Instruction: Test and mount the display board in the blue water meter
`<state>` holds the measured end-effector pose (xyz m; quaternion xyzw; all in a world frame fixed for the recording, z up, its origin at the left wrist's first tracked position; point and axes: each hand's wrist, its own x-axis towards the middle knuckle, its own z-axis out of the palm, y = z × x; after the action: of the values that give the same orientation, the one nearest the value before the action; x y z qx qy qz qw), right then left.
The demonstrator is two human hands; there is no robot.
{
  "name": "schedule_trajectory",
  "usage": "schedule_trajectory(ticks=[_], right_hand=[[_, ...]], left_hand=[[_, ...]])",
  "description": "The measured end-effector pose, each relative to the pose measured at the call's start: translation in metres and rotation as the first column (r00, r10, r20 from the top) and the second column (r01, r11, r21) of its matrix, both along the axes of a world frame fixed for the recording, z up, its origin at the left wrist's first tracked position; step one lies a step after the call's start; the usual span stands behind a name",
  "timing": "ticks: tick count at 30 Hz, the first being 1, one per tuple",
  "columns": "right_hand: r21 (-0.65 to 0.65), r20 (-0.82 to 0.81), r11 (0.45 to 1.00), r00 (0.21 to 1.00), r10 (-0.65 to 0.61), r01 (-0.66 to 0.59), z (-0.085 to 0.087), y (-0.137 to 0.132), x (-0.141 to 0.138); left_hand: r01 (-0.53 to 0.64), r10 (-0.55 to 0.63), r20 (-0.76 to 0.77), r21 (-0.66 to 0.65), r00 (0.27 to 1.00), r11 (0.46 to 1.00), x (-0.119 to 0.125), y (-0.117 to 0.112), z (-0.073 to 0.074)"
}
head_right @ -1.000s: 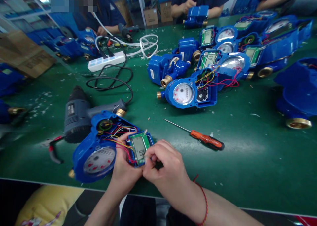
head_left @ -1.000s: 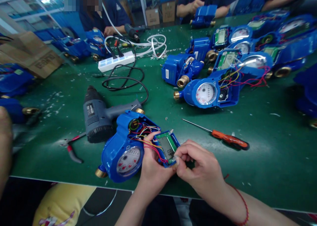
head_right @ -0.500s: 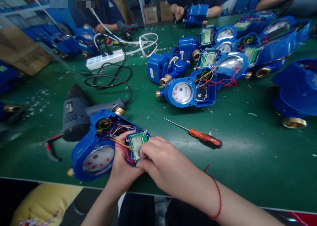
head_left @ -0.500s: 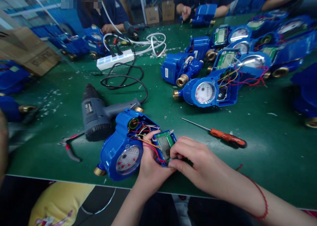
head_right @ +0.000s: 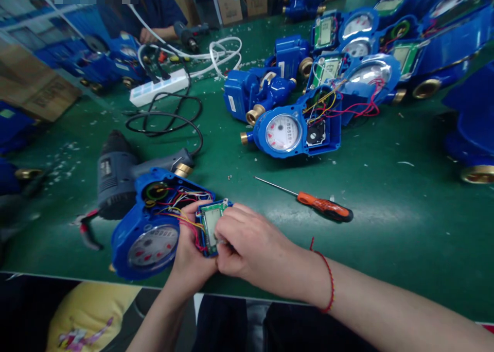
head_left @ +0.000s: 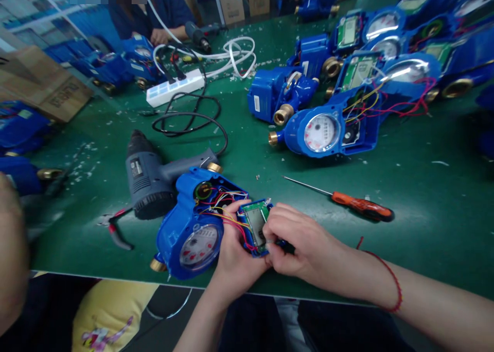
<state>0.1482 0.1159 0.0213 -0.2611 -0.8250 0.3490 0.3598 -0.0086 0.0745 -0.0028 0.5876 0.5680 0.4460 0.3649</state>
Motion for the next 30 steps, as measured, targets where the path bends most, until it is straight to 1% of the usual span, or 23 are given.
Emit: schedule_trajectory(ticks=[2, 4, 6, 9, 11, 14, 19, 22, 26, 30], right_hand=[[-0.139, -0.121, 0.988, 0.989, -0.085, 0.068, 0.006, -0.001, 0.002], [-0.291, -0.207, 0.95, 0.962, -0.175, 0.111, 0.016, -0.001, 0.005], [-0.411, -0.249, 0.906, 0.945, -0.214, 0.098, 0.024, 0.001, 0.01], [-0.534, -0.271, 0.843, 0.932, -0.242, 0.063, 0.026, 0.006, 0.017], [-0.552, -0.268, 0.827, 0.916, -0.298, 0.108, 0.023, 0.011, 0.022], [-0.538, -0.266, 0.826, 0.896, -0.356, 0.169, 0.021, 0.016, 0.027], [-0.583, -0.253, 0.805, 0.917, -0.308, 0.109, 0.021, 0.017, 0.028], [-0.588, -0.255, 0.804, 0.925, -0.283, 0.084, 0.02, 0.015, 0.026], [-0.603, -0.28, 0.794, 0.91, -0.307, 0.082, 0.016, 0.014, 0.024], [-0.656, -0.315, 0.753, 0.886, -0.34, 0.056, 0.011, 0.014, 0.023]], left_hand=[[0.0, 0.0, 0.012, -0.003, 1.0, 1.0, -0.001, 0.0, 0.0], [-0.002, 0.002, 0.031, -0.001, 1.0, 1.0, -0.002, 0.0, 0.0], [0.013, -0.01, 0.072, -0.034, 0.997, 0.999, -0.003, -0.001, 0.0], [0.048, -0.028, 0.164, -0.12, 0.986, 0.992, -0.005, -0.001, 0.001], [0.07, -0.038, 0.202, -0.151, 0.979, 0.986, -0.005, 0.0, 0.002], [0.108, -0.066, 0.229, -0.175, 0.971, 0.979, -0.005, 0.003, 0.003], [0.117, -0.077, 0.229, -0.168, 0.97, 0.979, -0.005, 0.004, 0.005], [0.121, -0.076, 0.249, -0.173, 0.966, 0.977, -0.004, 0.003, 0.006], [0.094, -0.05, 0.257, -0.16, 0.965, 0.983, -0.003, 0.004, 0.005], [0.063, -0.031, 0.244, -0.125, 0.969, 0.99, -0.004, 0.004, 0.0]])
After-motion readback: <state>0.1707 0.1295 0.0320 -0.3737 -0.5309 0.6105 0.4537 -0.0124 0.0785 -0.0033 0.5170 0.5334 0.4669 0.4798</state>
